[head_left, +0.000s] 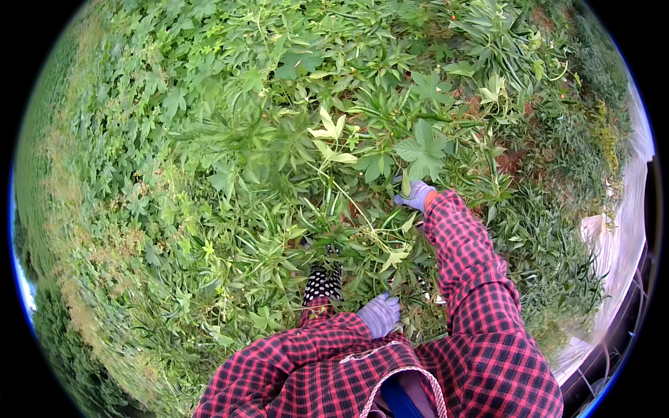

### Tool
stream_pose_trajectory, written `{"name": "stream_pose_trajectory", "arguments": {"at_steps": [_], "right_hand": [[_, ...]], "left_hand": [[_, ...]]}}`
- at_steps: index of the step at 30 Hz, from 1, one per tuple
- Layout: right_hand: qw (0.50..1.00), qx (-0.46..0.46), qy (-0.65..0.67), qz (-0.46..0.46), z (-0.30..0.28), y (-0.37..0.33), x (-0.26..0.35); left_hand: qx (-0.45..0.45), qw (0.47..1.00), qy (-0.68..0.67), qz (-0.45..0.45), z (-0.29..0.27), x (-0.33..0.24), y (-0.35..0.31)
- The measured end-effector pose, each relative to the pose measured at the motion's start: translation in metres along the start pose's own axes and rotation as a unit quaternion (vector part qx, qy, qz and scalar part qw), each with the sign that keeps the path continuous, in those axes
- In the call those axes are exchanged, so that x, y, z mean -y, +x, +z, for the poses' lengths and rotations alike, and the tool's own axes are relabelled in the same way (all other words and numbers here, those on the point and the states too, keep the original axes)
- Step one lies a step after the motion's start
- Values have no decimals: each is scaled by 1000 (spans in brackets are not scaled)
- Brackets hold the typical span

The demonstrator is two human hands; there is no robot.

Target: The person harvests red chili peppers from plants in a garden, picking them by hand and placing them into a white bucket. The person moves between different plants, gathering peppers and occasionally adjusting the bucket's position.

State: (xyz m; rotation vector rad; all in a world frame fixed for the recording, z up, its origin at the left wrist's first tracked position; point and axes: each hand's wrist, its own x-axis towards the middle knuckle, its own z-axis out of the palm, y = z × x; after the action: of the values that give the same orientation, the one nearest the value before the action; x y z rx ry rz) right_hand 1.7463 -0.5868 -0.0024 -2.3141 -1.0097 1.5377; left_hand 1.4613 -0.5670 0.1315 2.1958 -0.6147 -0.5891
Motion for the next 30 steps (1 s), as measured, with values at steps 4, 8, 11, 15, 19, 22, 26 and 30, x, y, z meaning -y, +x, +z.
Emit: {"name": "stream_pose_trajectory", "arguments": {"at_steps": [4,8,11,15,19,22,26,30], "right_hand": [[964,-15,-256,67,37,15,-6],[963,-77,-213,147,57,21,-18],[957,-41,-233,170,60,27,-26],[959,-71,-131,240,21,4,24],[966,-107,-70,225,-18,-29,53],[978,-75,-86,174,-27,-21,46],[968,-120,219,20,-33,-23,47],[785,-92,610,62,-41,-43,63]], "left_hand": [[-26,1000,2,-2,-2,2,-2],[-31,1000,5,2,2,2,-2],[-35,999,7,8,0,4,-4],[-67,997,27,0,6,7,-12],[40,999,27,-17,-6,-1,-3],[92,995,3,-29,-21,-3,0],[29,998,28,-43,-13,-2,-11],[-38,996,56,-53,-2,-8,-14]]}}
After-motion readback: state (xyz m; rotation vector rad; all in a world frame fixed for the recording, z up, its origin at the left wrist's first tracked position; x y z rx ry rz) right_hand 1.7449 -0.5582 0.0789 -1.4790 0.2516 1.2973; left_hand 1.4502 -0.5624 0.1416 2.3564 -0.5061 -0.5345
